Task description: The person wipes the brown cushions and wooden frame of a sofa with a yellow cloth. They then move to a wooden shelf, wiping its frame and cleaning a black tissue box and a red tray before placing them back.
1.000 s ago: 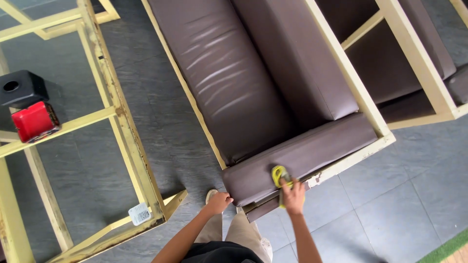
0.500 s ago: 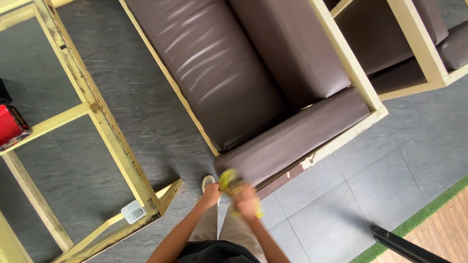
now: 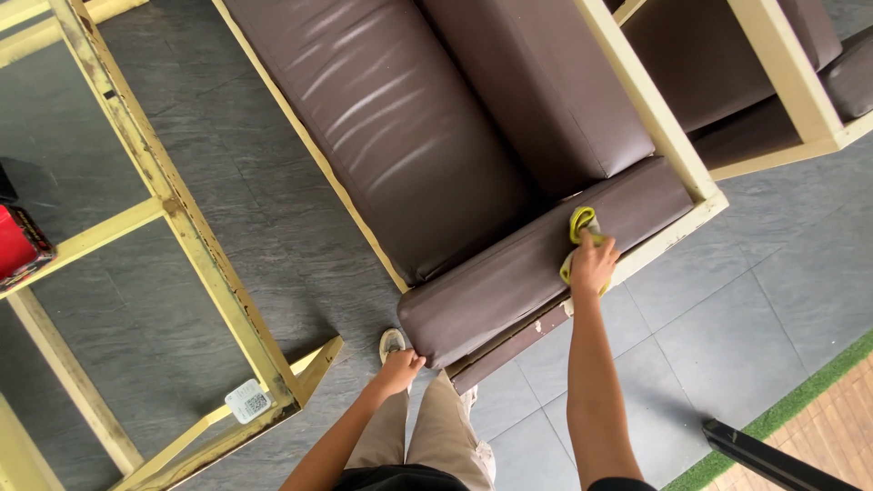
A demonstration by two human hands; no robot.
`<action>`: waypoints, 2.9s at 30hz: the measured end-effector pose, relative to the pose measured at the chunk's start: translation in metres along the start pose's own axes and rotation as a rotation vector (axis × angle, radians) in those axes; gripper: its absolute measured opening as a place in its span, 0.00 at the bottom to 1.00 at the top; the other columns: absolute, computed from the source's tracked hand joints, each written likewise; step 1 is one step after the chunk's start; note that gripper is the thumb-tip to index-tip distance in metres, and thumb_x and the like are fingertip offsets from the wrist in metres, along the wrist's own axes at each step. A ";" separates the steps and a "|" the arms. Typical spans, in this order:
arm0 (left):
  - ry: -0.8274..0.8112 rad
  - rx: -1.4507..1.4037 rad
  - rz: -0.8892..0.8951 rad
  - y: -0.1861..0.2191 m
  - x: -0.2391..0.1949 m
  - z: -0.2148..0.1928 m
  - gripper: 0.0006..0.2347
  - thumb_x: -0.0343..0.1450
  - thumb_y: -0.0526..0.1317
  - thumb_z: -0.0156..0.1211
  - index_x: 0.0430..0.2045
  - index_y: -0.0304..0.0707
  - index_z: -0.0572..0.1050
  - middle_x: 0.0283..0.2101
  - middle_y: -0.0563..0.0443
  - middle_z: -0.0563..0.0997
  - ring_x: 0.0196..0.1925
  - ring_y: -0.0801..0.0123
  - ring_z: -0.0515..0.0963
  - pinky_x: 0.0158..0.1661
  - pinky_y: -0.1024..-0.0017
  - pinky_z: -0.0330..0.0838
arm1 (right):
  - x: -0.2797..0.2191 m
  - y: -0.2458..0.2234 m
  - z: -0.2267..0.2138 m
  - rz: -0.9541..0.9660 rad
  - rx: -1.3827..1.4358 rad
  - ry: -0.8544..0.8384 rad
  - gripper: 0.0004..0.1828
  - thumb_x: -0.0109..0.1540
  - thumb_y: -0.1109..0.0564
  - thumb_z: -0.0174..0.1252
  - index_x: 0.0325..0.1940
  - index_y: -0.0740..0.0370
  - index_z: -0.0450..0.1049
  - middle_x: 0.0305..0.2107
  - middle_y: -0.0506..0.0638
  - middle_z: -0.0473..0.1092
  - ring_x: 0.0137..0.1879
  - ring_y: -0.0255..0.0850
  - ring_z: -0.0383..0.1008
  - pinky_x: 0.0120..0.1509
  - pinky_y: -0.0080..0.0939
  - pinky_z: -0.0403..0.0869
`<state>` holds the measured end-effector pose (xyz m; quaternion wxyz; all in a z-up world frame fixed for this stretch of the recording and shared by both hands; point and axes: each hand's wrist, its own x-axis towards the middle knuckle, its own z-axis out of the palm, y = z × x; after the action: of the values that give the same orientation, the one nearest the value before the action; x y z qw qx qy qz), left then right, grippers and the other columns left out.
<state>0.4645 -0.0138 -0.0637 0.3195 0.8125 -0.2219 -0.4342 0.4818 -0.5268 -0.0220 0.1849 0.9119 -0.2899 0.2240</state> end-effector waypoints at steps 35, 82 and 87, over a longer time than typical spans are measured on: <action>-0.248 -0.432 -0.236 0.027 -0.058 0.019 0.08 0.76 0.38 0.46 0.47 0.43 0.67 0.20 0.56 0.71 0.21 0.75 0.68 0.27 0.74 0.65 | -0.163 -0.169 -0.210 -0.694 0.704 -0.347 0.20 0.64 0.50 0.57 0.62 0.40 0.72 0.52 0.58 0.67 0.46 0.51 0.69 0.40 0.47 0.74; 0.526 -0.241 -0.970 0.112 0.031 -0.055 0.42 0.82 0.63 0.18 0.33 0.22 0.81 0.44 0.23 0.83 0.49 0.35 0.79 0.49 0.50 0.68 | 0.016 -0.014 -0.051 -0.601 0.280 -0.355 0.29 0.59 0.49 0.53 0.65 0.54 0.67 0.55 0.67 0.67 0.61 0.64 0.67 0.62 0.66 0.69; 0.602 -0.229 -0.960 0.113 0.044 -0.072 0.36 0.79 0.65 0.29 0.54 0.31 0.80 0.54 0.27 0.81 0.60 0.35 0.74 0.61 0.50 0.61 | -0.003 -0.083 -0.143 -1.159 0.813 -0.471 0.25 0.66 0.61 0.56 0.67 0.46 0.72 0.56 0.64 0.71 0.49 0.55 0.75 0.47 0.57 0.82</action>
<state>0.5390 -0.0968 0.0221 0.2217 0.8701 0.3208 -0.3013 0.4876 -0.3951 0.0783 -0.1457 0.9389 0.3110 -0.0212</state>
